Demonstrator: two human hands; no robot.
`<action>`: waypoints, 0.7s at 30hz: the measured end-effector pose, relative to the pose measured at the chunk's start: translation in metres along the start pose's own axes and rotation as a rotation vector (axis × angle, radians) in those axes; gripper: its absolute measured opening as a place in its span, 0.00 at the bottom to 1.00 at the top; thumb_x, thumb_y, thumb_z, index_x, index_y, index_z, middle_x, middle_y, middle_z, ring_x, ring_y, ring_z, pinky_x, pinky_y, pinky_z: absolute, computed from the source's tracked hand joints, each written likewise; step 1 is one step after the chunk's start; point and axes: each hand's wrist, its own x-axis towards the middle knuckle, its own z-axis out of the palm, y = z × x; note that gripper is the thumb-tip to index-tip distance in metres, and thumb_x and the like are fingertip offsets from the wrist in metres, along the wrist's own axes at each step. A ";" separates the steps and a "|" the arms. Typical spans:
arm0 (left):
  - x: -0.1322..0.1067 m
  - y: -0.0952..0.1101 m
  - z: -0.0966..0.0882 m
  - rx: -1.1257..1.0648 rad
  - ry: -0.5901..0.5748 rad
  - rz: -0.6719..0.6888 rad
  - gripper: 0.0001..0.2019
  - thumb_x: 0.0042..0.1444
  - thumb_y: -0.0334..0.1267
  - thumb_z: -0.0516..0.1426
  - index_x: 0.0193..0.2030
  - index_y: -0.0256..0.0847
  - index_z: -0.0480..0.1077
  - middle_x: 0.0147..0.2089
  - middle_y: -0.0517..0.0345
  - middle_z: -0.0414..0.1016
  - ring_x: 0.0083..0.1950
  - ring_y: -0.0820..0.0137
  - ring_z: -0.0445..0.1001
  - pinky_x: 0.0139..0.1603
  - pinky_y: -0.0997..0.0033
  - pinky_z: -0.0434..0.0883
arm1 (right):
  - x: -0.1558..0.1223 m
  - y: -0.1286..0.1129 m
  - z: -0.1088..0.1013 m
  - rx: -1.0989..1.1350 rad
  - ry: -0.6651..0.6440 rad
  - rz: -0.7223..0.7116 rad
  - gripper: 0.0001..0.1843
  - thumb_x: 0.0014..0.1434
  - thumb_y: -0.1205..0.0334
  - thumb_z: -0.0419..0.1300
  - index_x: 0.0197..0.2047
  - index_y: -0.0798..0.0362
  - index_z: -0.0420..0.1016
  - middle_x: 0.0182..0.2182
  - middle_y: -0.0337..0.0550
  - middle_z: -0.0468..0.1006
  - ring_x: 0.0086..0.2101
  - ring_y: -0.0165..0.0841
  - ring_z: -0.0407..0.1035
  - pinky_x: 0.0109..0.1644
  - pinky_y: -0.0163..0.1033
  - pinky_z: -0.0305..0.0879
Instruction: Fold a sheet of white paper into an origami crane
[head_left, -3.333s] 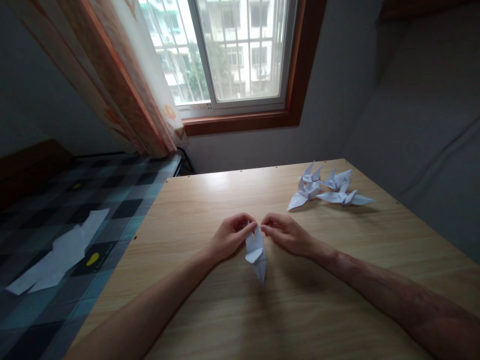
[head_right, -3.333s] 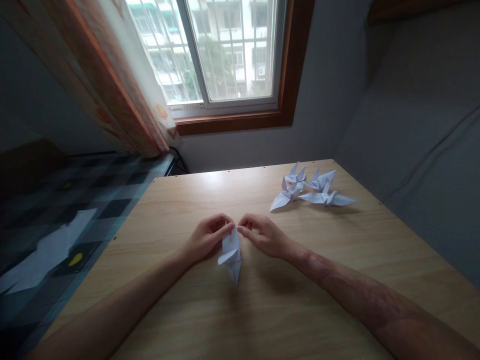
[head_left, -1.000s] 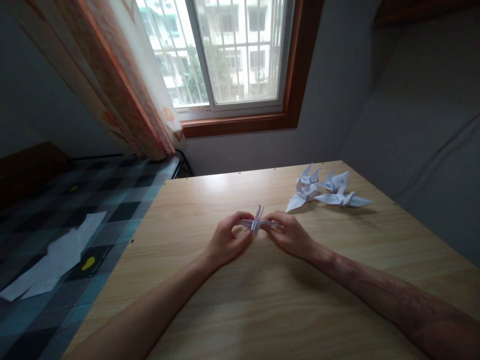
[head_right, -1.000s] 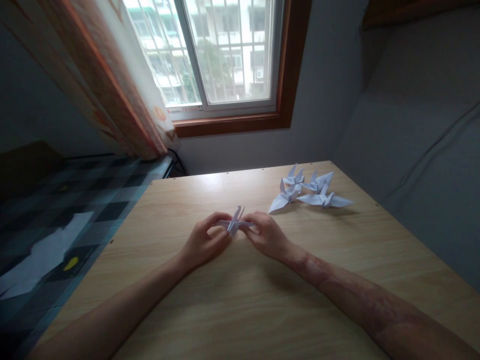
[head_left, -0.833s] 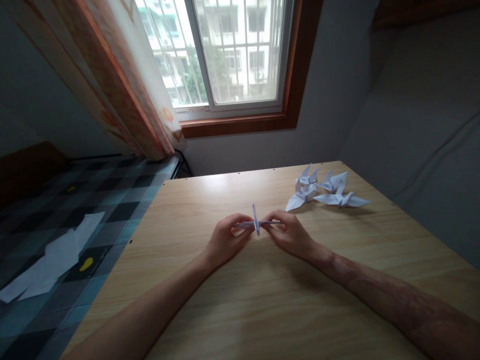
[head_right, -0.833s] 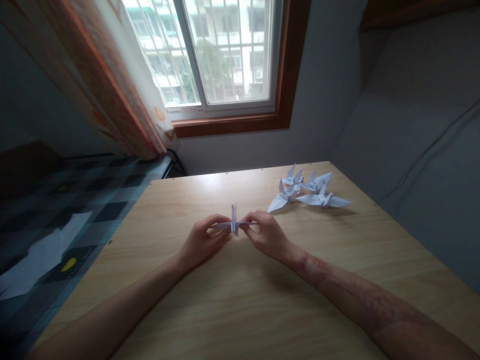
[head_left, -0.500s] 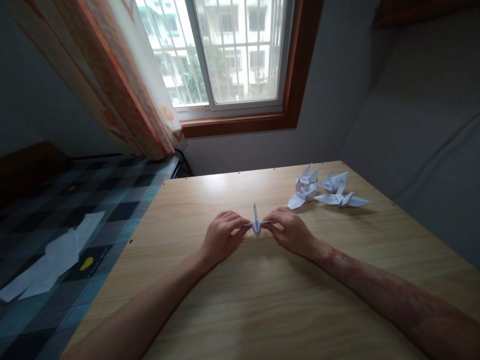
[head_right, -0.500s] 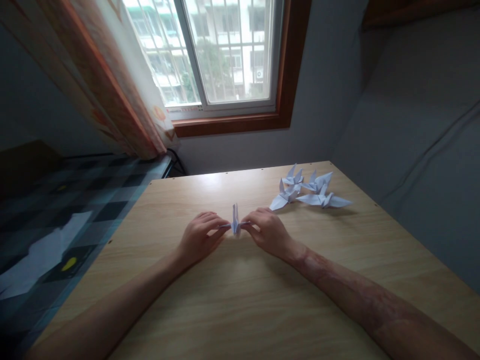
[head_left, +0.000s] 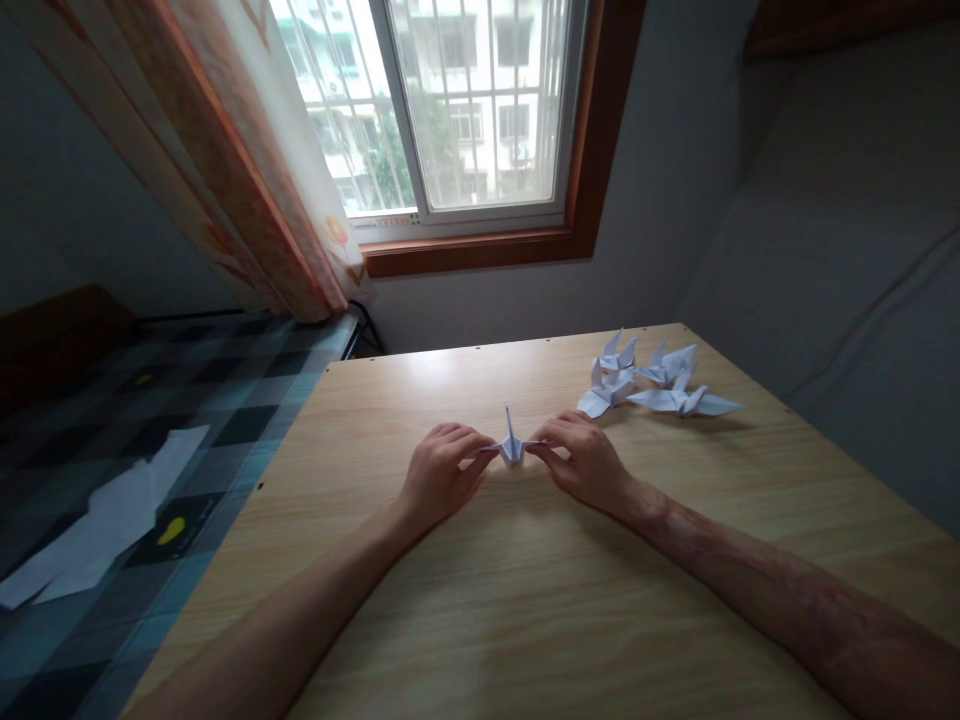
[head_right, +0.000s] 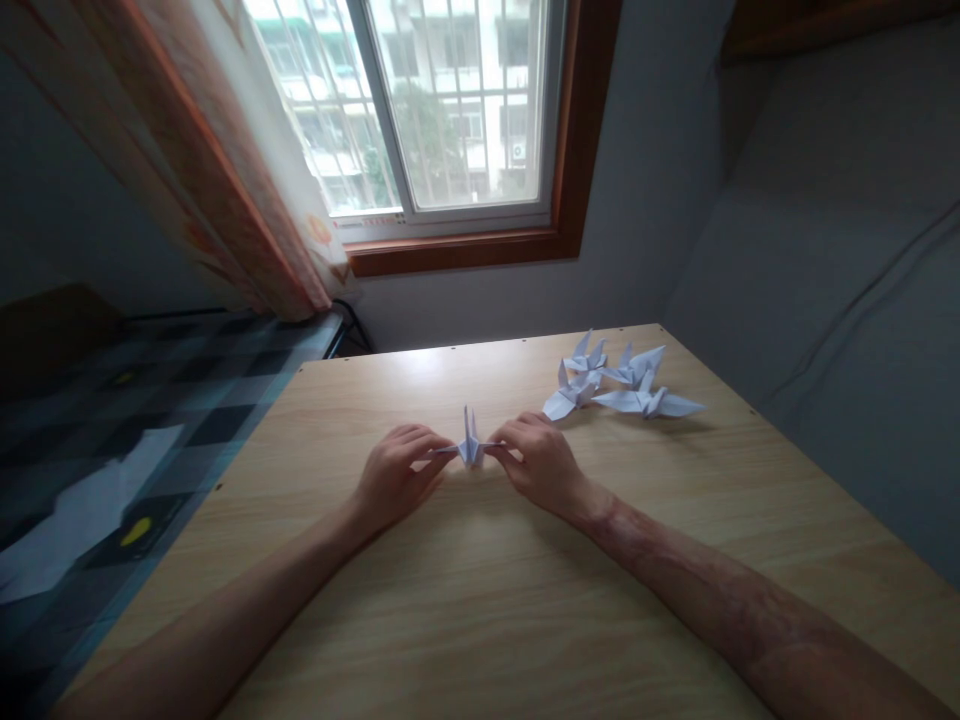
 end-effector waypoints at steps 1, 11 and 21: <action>0.000 0.000 0.000 0.003 0.004 -0.002 0.06 0.74 0.39 0.61 0.45 0.45 0.79 0.41 0.58 0.82 0.42 0.66 0.77 0.48 0.64 0.68 | 0.000 0.000 0.000 -0.001 0.005 0.006 0.07 0.72 0.60 0.67 0.40 0.48 0.83 0.34 0.43 0.84 0.40 0.42 0.75 0.51 0.47 0.66; 0.001 0.000 -0.002 0.042 0.020 0.005 0.06 0.74 0.39 0.62 0.45 0.45 0.80 0.41 0.58 0.83 0.42 0.66 0.78 0.48 0.63 0.69 | 0.001 0.001 -0.001 0.005 0.007 0.014 0.08 0.73 0.60 0.67 0.39 0.47 0.82 0.35 0.43 0.84 0.40 0.41 0.74 0.51 0.47 0.65; 0.000 -0.004 0.001 0.086 0.061 0.054 0.04 0.73 0.38 0.62 0.47 0.46 0.80 0.44 0.57 0.84 0.44 0.65 0.80 0.51 0.61 0.72 | 0.002 0.003 0.000 0.069 0.038 -0.032 0.04 0.72 0.64 0.68 0.43 0.46 0.84 0.41 0.42 0.87 0.42 0.41 0.78 0.52 0.47 0.68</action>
